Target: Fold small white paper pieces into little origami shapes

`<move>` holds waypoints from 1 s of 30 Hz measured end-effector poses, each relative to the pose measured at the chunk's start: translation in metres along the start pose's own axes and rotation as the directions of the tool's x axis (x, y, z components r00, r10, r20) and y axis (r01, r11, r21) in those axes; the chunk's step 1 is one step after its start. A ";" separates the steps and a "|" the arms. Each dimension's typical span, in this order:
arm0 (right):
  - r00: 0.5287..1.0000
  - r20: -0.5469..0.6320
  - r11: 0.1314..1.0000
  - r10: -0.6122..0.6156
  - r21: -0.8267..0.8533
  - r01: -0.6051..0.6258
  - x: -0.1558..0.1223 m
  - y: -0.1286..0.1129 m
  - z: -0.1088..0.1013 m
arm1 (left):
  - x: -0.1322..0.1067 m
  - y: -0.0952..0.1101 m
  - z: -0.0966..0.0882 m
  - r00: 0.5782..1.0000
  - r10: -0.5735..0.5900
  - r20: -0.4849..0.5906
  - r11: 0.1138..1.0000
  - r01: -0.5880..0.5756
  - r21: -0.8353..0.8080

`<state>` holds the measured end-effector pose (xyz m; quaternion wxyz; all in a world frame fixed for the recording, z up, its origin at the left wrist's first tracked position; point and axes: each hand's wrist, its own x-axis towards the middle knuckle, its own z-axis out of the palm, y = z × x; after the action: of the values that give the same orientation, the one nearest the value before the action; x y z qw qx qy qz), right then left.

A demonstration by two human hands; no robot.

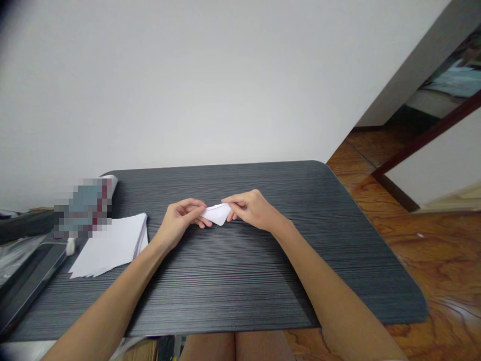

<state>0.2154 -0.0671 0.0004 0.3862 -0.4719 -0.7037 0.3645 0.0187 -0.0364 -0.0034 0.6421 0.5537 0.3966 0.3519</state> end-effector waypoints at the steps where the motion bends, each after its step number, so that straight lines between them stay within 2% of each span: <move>1: 1.000 -0.004 1.000 0.002 0.008 -0.002 0.000 0.000 0.000 | 0.000 0.000 0.000 1.000 0.003 0.004 1.000 -0.003 0.010; 7: 0.999 0.005 0.989 0.044 0.140 -0.044 0.001 0.004 -0.002 | -0.002 0.000 0.000 0.996 0.087 -0.011 0.989 -0.085 0.124; 12: 0.987 -0.006 0.951 0.163 0.266 -0.156 0.004 -0.004 0.001 | -0.005 -0.002 0.003 0.977 0.201 -0.077 0.954 -0.177 0.243; 17: 0.972 -0.002 0.906 0.235 0.363 -0.218 0.006 -0.009 0.004 | -0.006 -0.003 0.003 0.958 0.265 -0.113 0.912 -0.211 0.352; 24: 0.973 -0.023 0.915 0.228 0.348 -0.206 0.005 -0.005 0.004 | -0.007 -0.001 0.004 0.953 0.268 -0.142 0.914 -0.204 0.351; 30: 0.983 -0.055 0.947 0.174 0.282 -0.152 0.004 -0.006 0.010 | -0.005 0.001 0.004 0.972 0.221 -0.084 0.930 -0.184 0.317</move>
<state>0.2030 -0.0666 0.0018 0.4443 -0.4838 -0.5889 0.4708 0.0202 -0.0421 -0.0018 0.4840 0.6629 0.4244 0.3824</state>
